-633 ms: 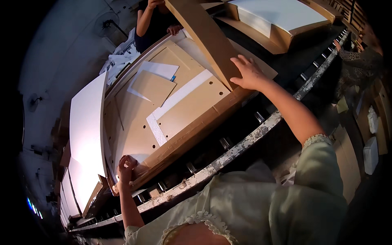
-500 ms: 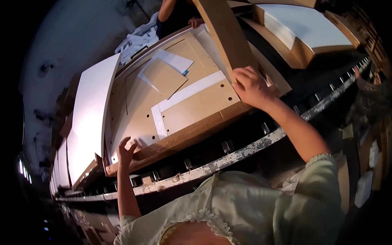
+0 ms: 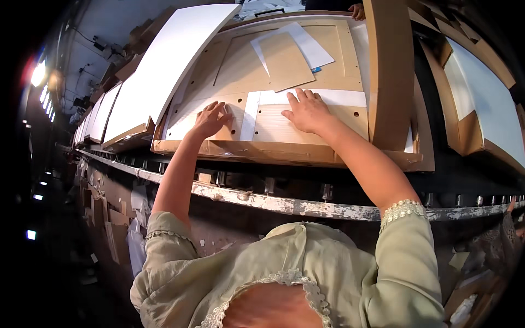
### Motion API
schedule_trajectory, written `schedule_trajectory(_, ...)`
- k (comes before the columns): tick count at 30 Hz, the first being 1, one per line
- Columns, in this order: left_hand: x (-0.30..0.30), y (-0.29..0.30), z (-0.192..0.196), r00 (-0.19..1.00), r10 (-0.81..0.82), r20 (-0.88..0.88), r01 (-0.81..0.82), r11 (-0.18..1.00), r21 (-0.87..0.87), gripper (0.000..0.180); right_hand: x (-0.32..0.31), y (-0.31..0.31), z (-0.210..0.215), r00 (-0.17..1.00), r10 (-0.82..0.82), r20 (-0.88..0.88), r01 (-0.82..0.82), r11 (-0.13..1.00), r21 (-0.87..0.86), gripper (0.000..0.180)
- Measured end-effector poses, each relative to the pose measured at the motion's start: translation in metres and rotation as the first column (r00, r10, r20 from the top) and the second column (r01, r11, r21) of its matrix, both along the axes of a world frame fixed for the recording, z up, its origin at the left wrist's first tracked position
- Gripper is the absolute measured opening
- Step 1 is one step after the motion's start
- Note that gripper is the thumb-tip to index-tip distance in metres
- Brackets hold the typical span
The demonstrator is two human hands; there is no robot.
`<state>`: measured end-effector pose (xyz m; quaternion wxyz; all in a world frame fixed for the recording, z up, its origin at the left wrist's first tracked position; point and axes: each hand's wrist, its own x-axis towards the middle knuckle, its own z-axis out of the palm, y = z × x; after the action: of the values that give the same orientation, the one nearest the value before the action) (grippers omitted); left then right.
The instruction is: The person assembles cardboard boxes on a conveyor belt, places foam padding and wood panels inside, and secures them for shipping.
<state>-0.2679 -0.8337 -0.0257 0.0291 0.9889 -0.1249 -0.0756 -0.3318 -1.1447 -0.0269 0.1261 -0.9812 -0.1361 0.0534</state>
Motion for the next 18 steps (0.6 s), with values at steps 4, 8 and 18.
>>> schedule_trajectory(4,0.03,0.004,-0.006,0.984,-0.176,0.016,0.176,0.984,0.027,0.07,-0.001,0.033,-0.015,0.998,-0.068,0.011,0.069,0.991,-0.115,0.07)
schedule_trajectory(8,0.03,0.019,-0.025,0.954,-0.268,0.133,0.27,0.963,-0.001,0.073,-0.006,0.044,0.002,0.993,-0.113,-0.043,0.104,0.98,-0.171,0.074)
schedule_trajectory(18,0.028,0.056,-0.008,0.884,-0.42,0.206,0.436,0.899,-0.037,0.073,-0.025,0.077,0.016,0.993,-0.108,-0.04,0.101,0.984,-0.146,0.075)
